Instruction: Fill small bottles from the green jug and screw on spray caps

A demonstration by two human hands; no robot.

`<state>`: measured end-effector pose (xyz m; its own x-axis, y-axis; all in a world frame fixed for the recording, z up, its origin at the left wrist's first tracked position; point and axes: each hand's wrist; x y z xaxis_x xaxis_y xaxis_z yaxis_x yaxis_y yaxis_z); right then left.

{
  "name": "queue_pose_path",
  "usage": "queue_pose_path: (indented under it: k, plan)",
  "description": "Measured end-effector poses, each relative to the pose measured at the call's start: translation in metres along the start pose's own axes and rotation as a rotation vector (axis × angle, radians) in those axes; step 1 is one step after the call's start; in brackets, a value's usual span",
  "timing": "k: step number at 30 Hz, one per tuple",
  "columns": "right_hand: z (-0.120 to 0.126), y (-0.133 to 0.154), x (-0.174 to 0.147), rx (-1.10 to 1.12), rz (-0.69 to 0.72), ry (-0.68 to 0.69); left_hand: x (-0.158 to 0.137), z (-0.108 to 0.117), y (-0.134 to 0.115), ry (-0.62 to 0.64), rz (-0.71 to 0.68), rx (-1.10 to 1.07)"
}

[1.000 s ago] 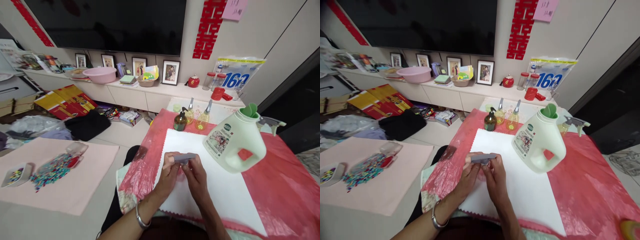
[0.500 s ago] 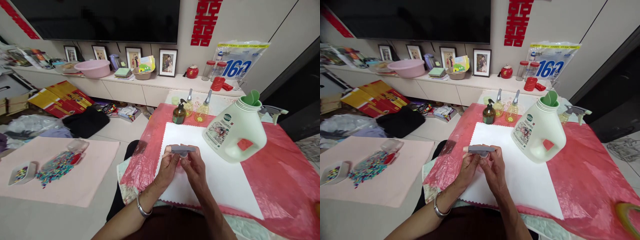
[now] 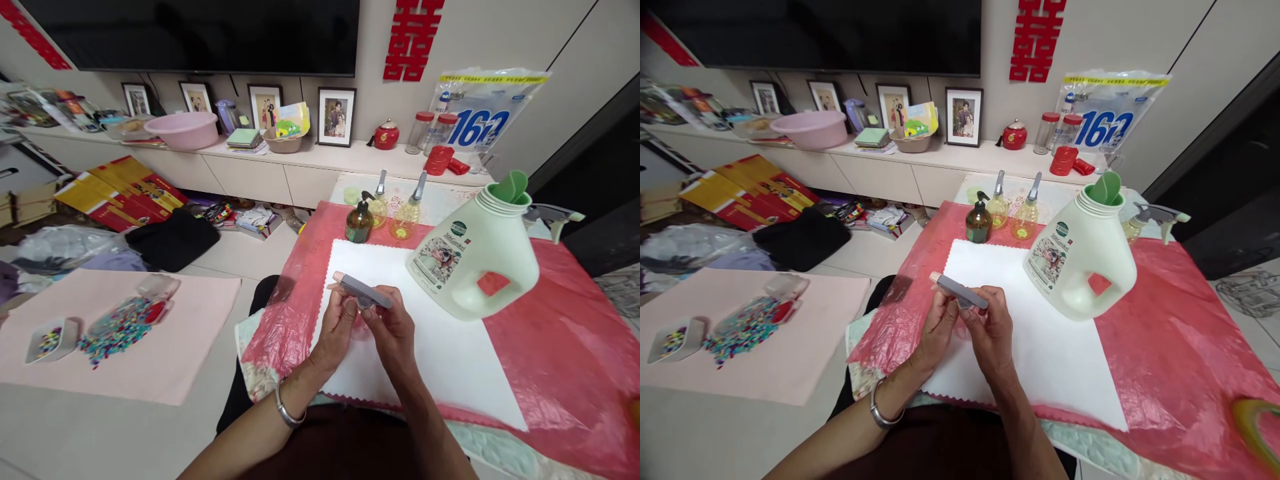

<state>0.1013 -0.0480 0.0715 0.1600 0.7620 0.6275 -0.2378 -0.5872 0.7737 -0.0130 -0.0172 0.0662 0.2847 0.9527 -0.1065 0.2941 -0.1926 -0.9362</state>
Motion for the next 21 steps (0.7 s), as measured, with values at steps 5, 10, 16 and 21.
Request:
queue_pose_path:
  k: [5, 10, 16, 21]
  plan:
    - [0.006, 0.003, 0.005, 0.000, -0.052, 0.076, -0.001, 0.000, 0.000, 0.004, 0.010, 0.010]
    - [0.002, 0.001, 0.005, -0.021, -0.086, 0.012, -0.002, 0.002, 0.003, -0.040, -0.010, 0.076]
    - [-0.004, 0.003, 0.006, -0.068, -0.115, -0.053, -0.002, 0.002, 0.003, 0.001, 0.028, 0.031]
    - [0.006, 0.006, 0.006, 0.005, -0.131, 0.112, -0.002, 0.001, 0.002, -0.014, 0.003, 0.032]
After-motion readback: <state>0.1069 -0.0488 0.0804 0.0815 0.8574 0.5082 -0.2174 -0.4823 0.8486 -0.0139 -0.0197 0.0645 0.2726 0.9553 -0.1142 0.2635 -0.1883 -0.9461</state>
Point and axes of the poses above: each hand's wrist, its own x-axis towards the middle knuckle, its own z-axis out of the back of the hand, y = z × x, and after that the axes turned 13 degrees about z, right-handed
